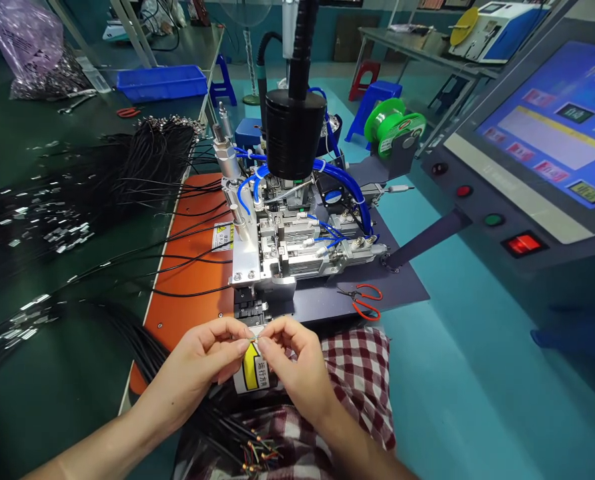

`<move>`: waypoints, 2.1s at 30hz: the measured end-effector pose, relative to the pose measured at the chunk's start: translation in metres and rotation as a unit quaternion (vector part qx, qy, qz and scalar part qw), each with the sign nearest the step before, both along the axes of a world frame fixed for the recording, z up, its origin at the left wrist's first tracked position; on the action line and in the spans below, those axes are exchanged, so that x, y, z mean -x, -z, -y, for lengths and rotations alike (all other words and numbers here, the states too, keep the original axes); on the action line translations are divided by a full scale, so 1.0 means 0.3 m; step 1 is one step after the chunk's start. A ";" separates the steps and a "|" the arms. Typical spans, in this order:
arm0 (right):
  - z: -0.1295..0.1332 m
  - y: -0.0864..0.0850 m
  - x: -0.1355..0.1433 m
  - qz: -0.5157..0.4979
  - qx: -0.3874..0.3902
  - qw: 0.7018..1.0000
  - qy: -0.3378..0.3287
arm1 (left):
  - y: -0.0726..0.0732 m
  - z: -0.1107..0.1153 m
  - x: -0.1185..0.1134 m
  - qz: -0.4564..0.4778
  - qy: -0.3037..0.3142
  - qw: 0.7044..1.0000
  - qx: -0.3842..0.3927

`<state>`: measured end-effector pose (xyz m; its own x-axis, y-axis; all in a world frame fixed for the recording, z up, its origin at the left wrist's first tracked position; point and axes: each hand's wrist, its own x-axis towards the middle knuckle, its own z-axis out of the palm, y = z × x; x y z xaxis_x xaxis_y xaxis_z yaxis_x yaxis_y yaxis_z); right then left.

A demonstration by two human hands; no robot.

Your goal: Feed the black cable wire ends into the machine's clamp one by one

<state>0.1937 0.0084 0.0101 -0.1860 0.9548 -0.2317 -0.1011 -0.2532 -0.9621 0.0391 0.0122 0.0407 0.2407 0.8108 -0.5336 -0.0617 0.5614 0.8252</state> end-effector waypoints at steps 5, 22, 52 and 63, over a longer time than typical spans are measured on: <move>-0.002 0.007 0.006 0.008 -0.003 1.000 -0.006 | 0.005 -0.004 -0.001 0.021 -0.003 1.000 0.013; -0.010 -0.009 0.041 0.011 0.031 0.999 0.011 | 0.010 0.006 -0.004 0.054 -0.023 0.998 0.027; -0.040 0.019 0.003 -0.057 0.065 0.995 -0.053 | 0.018 0.003 0.001 0.038 0.017 0.999 0.035; -0.043 0.011 -0.007 -0.071 0.056 0.992 -0.084 | 0.003 -0.013 0.009 0.060 0.017 0.997 0.048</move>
<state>0.1957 0.0213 0.0069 -0.3784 0.8776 -0.2944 -0.1816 -0.3823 -0.9060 0.0363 0.0161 0.0397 0.3336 0.7478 -0.5740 -0.1370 0.6408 0.7553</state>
